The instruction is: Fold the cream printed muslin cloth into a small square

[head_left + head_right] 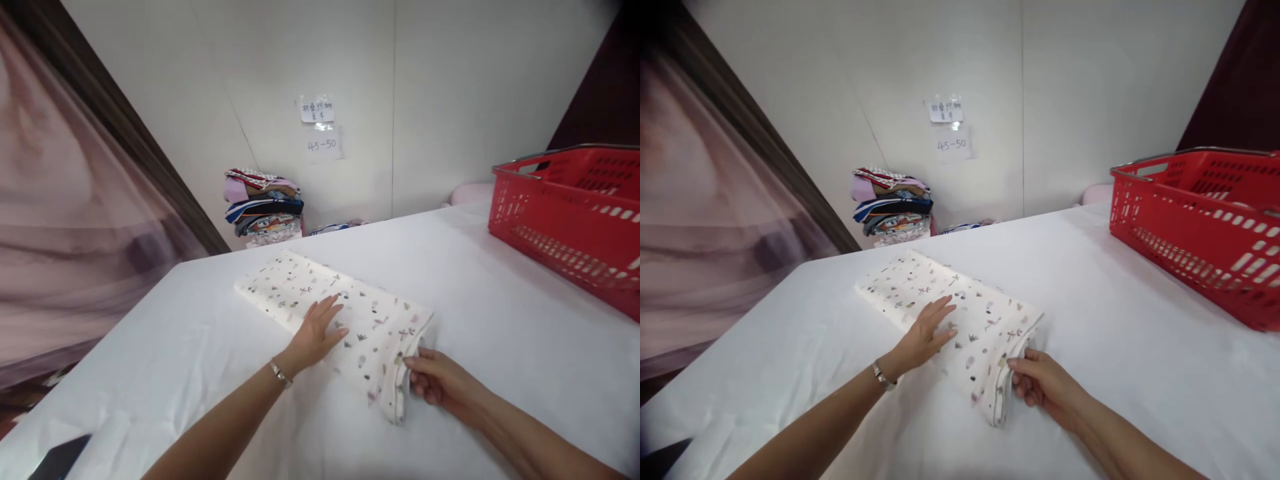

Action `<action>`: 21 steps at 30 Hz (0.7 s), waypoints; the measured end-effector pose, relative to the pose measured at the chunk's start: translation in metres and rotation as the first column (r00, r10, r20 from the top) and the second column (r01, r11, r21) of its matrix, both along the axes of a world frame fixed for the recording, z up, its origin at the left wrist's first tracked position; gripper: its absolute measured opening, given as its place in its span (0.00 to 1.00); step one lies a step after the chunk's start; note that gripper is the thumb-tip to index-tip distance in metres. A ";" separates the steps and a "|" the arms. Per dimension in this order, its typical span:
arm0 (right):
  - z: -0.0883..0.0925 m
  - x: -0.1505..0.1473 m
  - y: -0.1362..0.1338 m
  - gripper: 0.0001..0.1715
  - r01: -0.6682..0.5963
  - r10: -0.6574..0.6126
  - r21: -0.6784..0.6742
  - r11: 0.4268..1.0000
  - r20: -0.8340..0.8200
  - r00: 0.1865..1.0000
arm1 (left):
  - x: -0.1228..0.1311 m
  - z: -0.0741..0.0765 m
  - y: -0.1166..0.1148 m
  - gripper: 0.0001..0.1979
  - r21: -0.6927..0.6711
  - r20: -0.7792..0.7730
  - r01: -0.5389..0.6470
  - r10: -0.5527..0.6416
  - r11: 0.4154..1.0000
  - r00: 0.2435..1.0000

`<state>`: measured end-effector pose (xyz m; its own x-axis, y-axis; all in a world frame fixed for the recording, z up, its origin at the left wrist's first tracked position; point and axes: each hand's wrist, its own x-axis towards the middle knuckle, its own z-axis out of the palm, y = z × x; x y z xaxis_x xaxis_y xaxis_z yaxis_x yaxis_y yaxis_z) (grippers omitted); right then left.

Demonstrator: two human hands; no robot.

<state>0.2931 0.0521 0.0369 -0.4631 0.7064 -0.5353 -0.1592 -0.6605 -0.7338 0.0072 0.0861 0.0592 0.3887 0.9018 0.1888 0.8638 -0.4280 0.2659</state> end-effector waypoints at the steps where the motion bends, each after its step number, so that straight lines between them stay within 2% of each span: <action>1: -0.002 -0.002 -0.004 0.13 -0.004 0.004 0.018 1.000 -0.006 1.000 | 0.010 0.003 0.003 0.26 -0.018 -0.021 0.024 -0.024 1.000 0.999; 3: -0.005 -0.004 -0.017 0.13 -0.045 0.046 0.049 0.998 -0.008 0.999 | 0.026 0.004 0.005 0.28 -0.080 -0.082 0.085 -0.091 0.993 0.992; 5: -0.006 -0.002 -0.031 0.14 -0.164 0.164 0.053 0.985 0.010 0.986 | 0.036 -0.001 0.002 0.30 -0.150 -0.143 0.155 -0.177 0.976 0.974; 7: -0.003 0.005 -0.039 0.17 -0.353 0.352 0.043 0.934 0.044 0.935 | 0.041 -0.006 -0.004 0.31 -0.195 -0.184 0.199 -0.235 0.961 0.954; 9: 0.004 0.016 -0.035 0.19 -0.454 0.447 0.094 0.886 0.094 0.890 | 0.042 -0.010 -0.007 0.32 -0.207 -0.200 0.211 -0.252 0.955 0.947; 11: 0.016 0.028 -0.017 0.18 -0.390 0.352 0.246 0.887 0.185 0.917 | 0.041 -0.009 -0.002 0.30 -0.203 -0.184 0.198 -0.236 0.959 0.954; 12: 0.022 0.032 -0.004 0.17 -0.324 0.243 0.356 0.876 0.253 0.936 | 0.041 -0.007 0.004 0.28 -0.185 -0.162 0.172 -0.202 0.968 0.966; 13: 0.027 0.036 0.010 0.16 -0.279 0.124 0.475 0.835 0.332 0.935 | 0.041 -0.004 0.012 0.25 -0.152 -0.130 0.130 -0.151 0.980 0.980; 14: 0.032 0.037 0.024 0.15 -0.278 0.009 0.586 0.761 0.420 0.908 | 0.041 -0.002 0.022 0.23 -0.109 -0.092 0.083 -0.093 0.991 0.991; 16: 0.037 0.035 0.048 0.13 -0.398 -0.166 0.710 0.582 0.582 0.796 | 0.044 0.002 0.045 0.19 -0.020 -0.019 0.005 -0.006 1.000 1.000; 18: 0.036 0.028 0.062 0.12 -0.579 -0.225 0.679 0.452 0.715 0.662 | 0.048 0.002 0.066 0.18 0.018 -0.010 -0.008 0.009 1.000 1.000; 21: 0.026 0.014 0.065 0.09 -0.754 -0.242 0.554 0.354 0.832 0.499 | 0.052 -0.003 0.081 0.18 -0.042 -0.087 0.015 -0.019 0.999 0.996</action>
<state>0.3068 0.1166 0.0625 -0.5340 0.8454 0.0089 0.7326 0.4679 -0.4944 0.0593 0.1675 0.0559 0.4171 0.9014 0.1163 0.8772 -0.4328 0.2079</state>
